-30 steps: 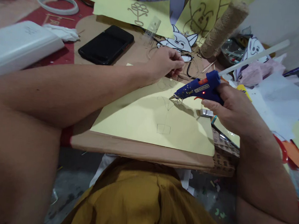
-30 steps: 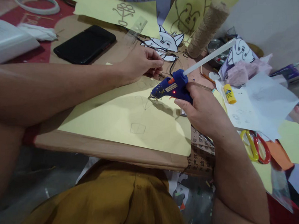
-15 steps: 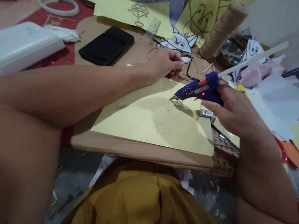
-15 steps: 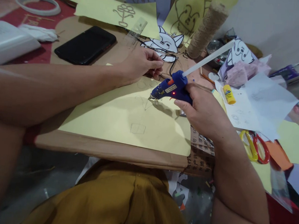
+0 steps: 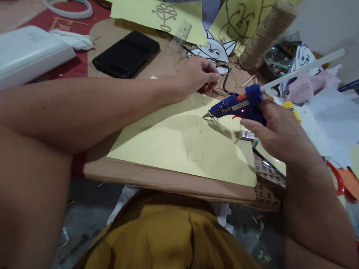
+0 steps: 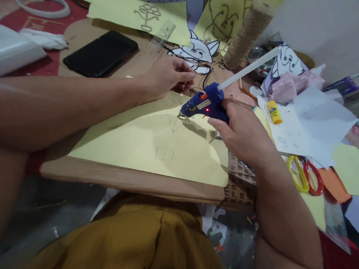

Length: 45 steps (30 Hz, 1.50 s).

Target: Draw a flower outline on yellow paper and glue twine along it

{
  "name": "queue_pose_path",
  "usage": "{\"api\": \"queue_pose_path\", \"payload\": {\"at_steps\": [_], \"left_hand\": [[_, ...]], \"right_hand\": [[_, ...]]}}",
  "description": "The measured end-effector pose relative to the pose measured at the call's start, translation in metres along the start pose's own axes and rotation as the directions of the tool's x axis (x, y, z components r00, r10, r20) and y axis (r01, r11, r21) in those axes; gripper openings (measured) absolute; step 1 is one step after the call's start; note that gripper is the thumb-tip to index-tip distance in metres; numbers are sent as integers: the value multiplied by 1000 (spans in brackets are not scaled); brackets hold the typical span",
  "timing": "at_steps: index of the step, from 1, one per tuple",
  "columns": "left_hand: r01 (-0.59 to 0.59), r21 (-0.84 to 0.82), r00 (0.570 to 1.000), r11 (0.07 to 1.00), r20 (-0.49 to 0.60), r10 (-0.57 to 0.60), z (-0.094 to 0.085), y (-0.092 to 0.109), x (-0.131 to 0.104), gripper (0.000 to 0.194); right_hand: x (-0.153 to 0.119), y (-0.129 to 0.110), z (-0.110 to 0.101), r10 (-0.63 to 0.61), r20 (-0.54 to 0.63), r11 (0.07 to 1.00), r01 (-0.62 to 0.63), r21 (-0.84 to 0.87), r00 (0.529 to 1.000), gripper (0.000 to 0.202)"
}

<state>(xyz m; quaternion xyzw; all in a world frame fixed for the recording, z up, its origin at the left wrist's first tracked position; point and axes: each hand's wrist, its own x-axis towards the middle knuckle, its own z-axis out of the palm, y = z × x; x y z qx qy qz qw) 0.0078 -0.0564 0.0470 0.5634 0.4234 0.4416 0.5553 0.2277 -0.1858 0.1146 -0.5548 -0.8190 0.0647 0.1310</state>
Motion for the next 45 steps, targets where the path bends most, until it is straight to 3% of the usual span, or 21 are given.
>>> {"api": "queue_pose_path", "payload": {"at_steps": [15,24,35,45], "left_hand": [[67,-32,997,997,-30,-68,1,4,-2,31],[58,54,998,997,-12,-58,0,6,-3,32],[12,-4,1000,1000,2,-12,0,0,2,34],[1,-42,1000,999,-10,-1,0,0,0,37]], "right_hand": [[-7,-10,-13,-26,85,996,18,90,996,24],[-6,-6,-8,-61,49,992,55,113,997,30],[-2,-1,-2,29,12,999,-30,39,1000,35],[-2,3,5,7,-54,998,-4,63,999,39]]}}
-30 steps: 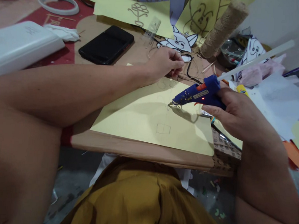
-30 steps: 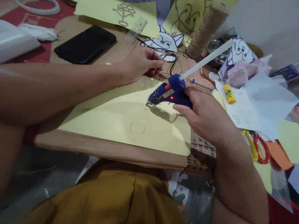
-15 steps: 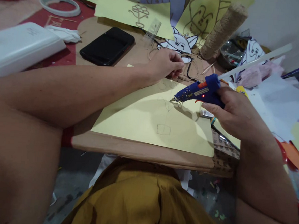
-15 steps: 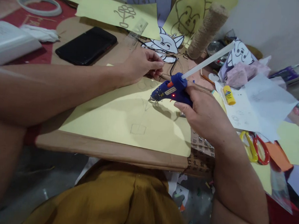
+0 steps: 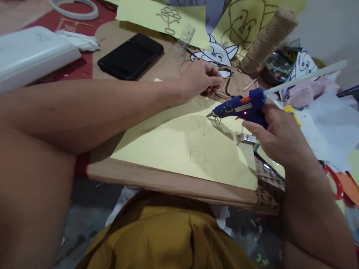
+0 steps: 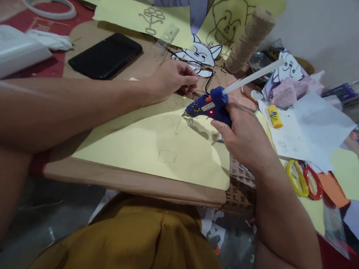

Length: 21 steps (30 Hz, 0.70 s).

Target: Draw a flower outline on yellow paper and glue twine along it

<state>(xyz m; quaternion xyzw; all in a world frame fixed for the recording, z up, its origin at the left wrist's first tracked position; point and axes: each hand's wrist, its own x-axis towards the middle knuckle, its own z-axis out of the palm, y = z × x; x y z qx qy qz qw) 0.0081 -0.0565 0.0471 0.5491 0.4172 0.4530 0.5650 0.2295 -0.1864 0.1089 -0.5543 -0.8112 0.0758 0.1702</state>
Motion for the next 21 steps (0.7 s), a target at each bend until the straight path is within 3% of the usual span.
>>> {"api": "queue_pose_path", "payload": {"at_steps": [8,18,21], "left_hand": [[-9,15,1000,1000,3,9,0,1,-1,36],[28,17,1000,999,4,-28,0,4,-2,35],[31,17,999,999,-8,-31,0,4,-3,36]], "right_hand": [[3,3,4,-14,-99,1000,12,-21,995,41],[6,4,7,33,-71,999,-36,-35,997,47],[6,2,5,52,-33,998,-53,-29,998,39]]}}
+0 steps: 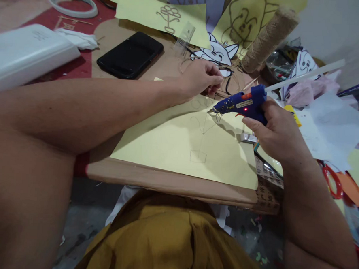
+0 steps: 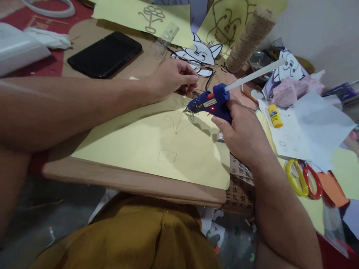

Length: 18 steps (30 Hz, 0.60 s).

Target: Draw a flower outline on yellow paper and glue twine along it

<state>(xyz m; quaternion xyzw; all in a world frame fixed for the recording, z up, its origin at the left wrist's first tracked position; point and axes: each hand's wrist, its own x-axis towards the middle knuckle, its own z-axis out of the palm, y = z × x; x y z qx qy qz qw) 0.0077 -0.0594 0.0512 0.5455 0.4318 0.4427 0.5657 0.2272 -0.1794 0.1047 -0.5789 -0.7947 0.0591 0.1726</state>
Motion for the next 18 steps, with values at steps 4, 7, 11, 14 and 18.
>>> {"api": "queue_pose_path", "payload": {"at_steps": [4,7,11,14,18], "left_hand": [[-3,4,1000,1000,-6,3,0,-1,1,34],[-3,-14,1000,1000,-1,3,0,-3,3,33],[-1,-25,1000,1000,7,2,0,-5,5,33],[-16,-34,1000,999,17,17,-1,-7,6,34],[4,-18,1000,1000,5,-4,-1,-6,6,32]], "right_hand": [[1,-4,-4,-3,28,1000,2,20,1000,23],[1,-6,-4,-9,31,1000,8,19,999,18],[2,-7,-4,8,52,1000,-9,11,999,16],[3,-8,-3,14,52,1000,-15,23,999,16],[5,-4,0,10,23,999,-11,34,1000,18]]}}
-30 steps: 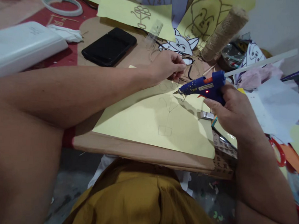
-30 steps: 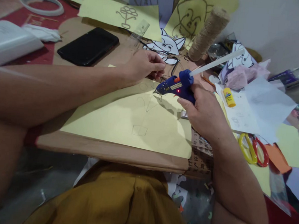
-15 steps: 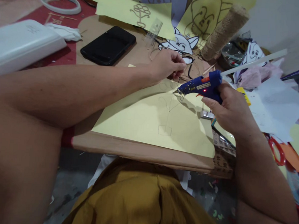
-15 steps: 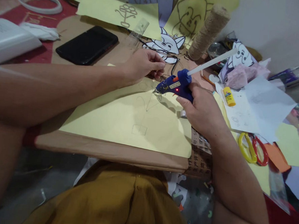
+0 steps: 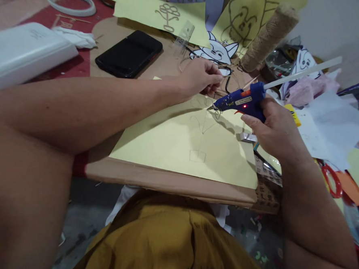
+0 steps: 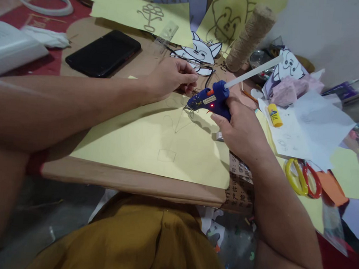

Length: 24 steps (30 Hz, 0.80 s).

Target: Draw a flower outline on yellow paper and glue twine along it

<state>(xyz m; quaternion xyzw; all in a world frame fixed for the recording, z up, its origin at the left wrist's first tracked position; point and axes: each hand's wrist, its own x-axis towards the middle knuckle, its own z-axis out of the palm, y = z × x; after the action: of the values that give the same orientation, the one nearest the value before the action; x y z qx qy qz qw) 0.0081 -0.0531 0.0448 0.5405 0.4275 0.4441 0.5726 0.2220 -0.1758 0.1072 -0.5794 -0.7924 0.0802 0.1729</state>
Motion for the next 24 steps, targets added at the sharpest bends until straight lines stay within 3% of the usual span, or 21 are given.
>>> {"api": "queue_pose_path", "payload": {"at_steps": [4,24], "left_hand": [[3,24,1000,1000,-3,-3,0,1,-1,29],[16,26,1000,1000,-8,-15,2,7,-7,37]], "right_hand": [[2,5,3,0,-45,1000,1,6,999,20],[4,13,9,-5,-30,1000,5,-29,1000,26]]}}
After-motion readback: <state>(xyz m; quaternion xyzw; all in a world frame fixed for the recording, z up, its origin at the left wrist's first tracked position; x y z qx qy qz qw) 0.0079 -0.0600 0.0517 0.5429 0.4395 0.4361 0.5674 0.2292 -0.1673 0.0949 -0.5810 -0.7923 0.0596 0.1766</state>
